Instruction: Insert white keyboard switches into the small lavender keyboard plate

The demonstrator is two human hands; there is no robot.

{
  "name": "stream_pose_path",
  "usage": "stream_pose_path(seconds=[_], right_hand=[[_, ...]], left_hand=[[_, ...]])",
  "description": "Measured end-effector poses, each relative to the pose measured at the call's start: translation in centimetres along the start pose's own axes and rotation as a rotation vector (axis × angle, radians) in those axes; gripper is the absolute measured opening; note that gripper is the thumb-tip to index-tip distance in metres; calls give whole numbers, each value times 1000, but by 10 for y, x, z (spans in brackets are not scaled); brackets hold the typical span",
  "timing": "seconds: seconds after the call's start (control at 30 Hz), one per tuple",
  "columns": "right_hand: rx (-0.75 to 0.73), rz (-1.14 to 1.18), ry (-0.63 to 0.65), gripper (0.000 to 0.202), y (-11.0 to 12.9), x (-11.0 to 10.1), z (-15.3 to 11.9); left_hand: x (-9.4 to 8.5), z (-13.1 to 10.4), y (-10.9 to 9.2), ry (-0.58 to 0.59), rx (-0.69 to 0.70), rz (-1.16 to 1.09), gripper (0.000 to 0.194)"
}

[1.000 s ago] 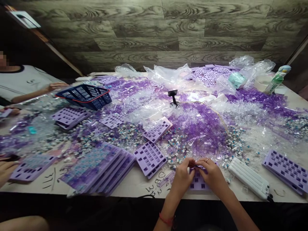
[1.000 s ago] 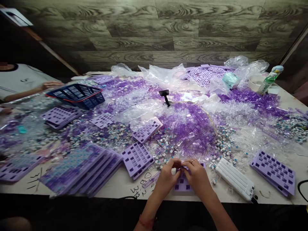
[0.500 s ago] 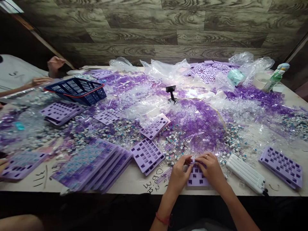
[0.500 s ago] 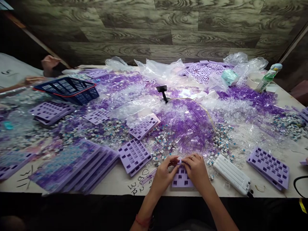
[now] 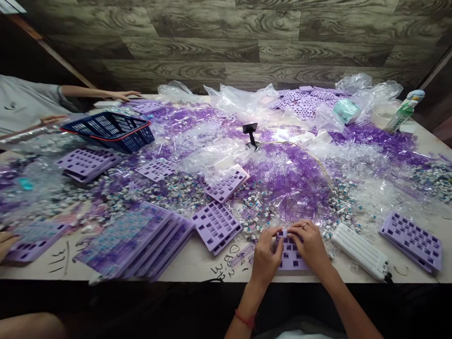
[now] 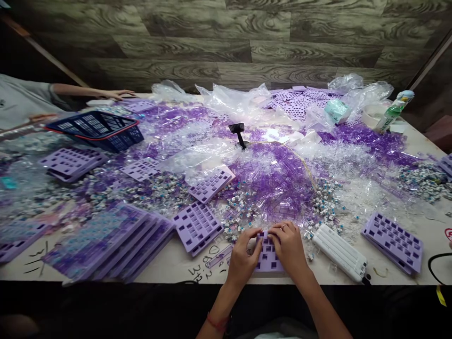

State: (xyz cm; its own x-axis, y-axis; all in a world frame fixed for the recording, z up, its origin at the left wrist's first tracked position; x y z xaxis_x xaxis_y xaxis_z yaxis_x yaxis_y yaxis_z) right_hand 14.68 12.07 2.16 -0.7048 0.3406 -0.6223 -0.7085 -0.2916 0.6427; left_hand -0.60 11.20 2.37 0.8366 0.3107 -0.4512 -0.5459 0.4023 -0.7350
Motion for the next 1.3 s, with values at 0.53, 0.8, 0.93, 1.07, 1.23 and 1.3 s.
stream_pose_path(seconds=[0.53,0.8,0.93,1.07,1.23,1.3], right_hand=[[-36,-76,87,18,0,9,1],[11,-145,231,22,1,13,11],[28,-142,215,24,2,11,9],[59,-134,204,25,0,11,6],[6,-147,141,21,2,8,6],[-33,-142,103,20,4,6,5]], left_hand=[[9,-5,-10,53,140,21,35],[9,-4,-13,73,117,-3,34],[9,-4,-14,73,131,-5,33],[9,-3,-14,68,136,-1,32],[9,-3,-14,76,121,8,32],[9,-3,-13,74,117,11,31]])
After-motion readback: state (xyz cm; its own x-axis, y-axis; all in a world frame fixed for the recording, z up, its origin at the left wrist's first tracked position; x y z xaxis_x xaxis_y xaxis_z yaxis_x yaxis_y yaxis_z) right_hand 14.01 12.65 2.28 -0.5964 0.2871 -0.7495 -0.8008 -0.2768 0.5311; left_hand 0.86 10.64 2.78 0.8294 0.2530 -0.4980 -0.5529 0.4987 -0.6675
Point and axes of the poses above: each hand's wrist, its own z-axis towards the middle knuckle, its own x-axis out of the palm, y = z × x, the point moved 9 cm from there along z, towards the middle knuckle, and after that the axes turned 10 degrees about -y, right-handed, at the moved point
